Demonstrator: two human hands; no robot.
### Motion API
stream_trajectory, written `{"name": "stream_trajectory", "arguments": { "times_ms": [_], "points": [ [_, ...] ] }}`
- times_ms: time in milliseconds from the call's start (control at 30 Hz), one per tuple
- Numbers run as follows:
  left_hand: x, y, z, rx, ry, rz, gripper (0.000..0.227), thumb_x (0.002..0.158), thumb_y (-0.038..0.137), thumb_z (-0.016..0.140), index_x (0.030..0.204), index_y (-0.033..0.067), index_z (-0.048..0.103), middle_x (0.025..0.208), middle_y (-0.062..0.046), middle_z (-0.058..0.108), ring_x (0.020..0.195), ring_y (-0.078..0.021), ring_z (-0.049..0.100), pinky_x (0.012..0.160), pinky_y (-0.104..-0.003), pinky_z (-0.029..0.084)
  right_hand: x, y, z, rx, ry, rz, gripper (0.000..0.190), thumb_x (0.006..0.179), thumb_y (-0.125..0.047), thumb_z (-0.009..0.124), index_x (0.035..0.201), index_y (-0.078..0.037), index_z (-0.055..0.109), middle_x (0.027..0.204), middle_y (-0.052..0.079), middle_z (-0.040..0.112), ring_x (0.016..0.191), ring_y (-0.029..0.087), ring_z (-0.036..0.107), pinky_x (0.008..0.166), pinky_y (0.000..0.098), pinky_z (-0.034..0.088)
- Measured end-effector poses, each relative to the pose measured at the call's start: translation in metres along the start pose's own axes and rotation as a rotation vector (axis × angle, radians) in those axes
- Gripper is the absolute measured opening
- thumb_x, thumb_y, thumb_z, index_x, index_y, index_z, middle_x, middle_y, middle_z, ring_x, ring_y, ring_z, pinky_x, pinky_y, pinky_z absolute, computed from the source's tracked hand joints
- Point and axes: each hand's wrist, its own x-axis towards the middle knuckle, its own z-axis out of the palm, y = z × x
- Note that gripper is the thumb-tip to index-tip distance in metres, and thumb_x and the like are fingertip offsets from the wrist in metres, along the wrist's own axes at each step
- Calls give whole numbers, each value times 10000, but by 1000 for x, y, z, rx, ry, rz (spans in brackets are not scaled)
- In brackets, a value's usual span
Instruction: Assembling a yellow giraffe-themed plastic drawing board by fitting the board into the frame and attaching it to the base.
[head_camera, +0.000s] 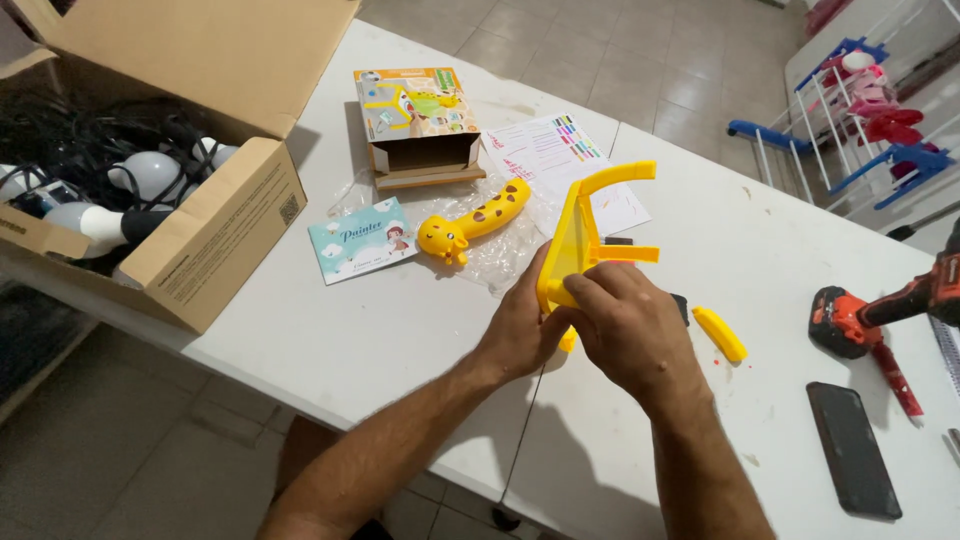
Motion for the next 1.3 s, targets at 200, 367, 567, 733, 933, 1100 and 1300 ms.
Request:
{"name": "stream_trajectory", "arguments": {
  "times_ms": [200,367,567,733,933,1100,1300],
  "points": [
    [8,-44,-2,-43,56,20,748,972,135,608,1592,-3,211,1405,-299,505,1338,-425,521,1155,-579,411,4,-3,14,-15,97,-6,330,884,-217,815,1194,-146,724,989,88,702,953,288,722,822,377,619],
    [25,-67,-8,-380,152,-130,641,971,87,557,1563,14,322,1353,-229,562,1252,-363,568,1075,-531,476,9,22,-18,390,234,86,762,829,-374,828,1439,-19,539,1138,205,700,1026,377,702,887,483,583],
    [36,-46,-27,-705,400,-424,386,876,185,566,1230,46,637,1134,-137,737,1000,-304,723,776,-389,596,-23,124,-29,622,572,509,237,1134,-198,500,1234,-2,590,1060,148,697,872,214,652,682,291,529],
    [33,-84,-22,-941,332,-386,409,899,246,644,1219,-9,637,1107,-230,734,923,-354,759,903,-499,609,-33,152,23,1011,92,701,455,1058,-350,532,1301,27,608,1047,163,754,752,146,693,560,208,524],
    [31,-75,-24,-954,252,-402,383,955,269,605,1233,8,643,1169,-232,726,971,-370,752,971,-519,570,-17,145,67,1402,-166,665,402,951,-108,646,1306,81,619,650,124,612,345,107,477,313,210,364],
    [21,-15,-23,-780,-153,-31,933,861,531,602,1615,99,261,1576,-157,441,1400,-316,486,1159,-577,388,-23,176,87,1655,114,716,382,997,-188,666,1289,28,546,623,79,621,403,143,624,340,229,475],
    [31,-68,-32,-687,109,-225,682,952,263,488,1598,151,300,1461,-155,551,1240,-371,623,969,-555,569,-21,153,43,1186,15,767,585,1011,-345,674,1327,132,552,921,251,706,545,202,671,425,261,476]
  ]
}}
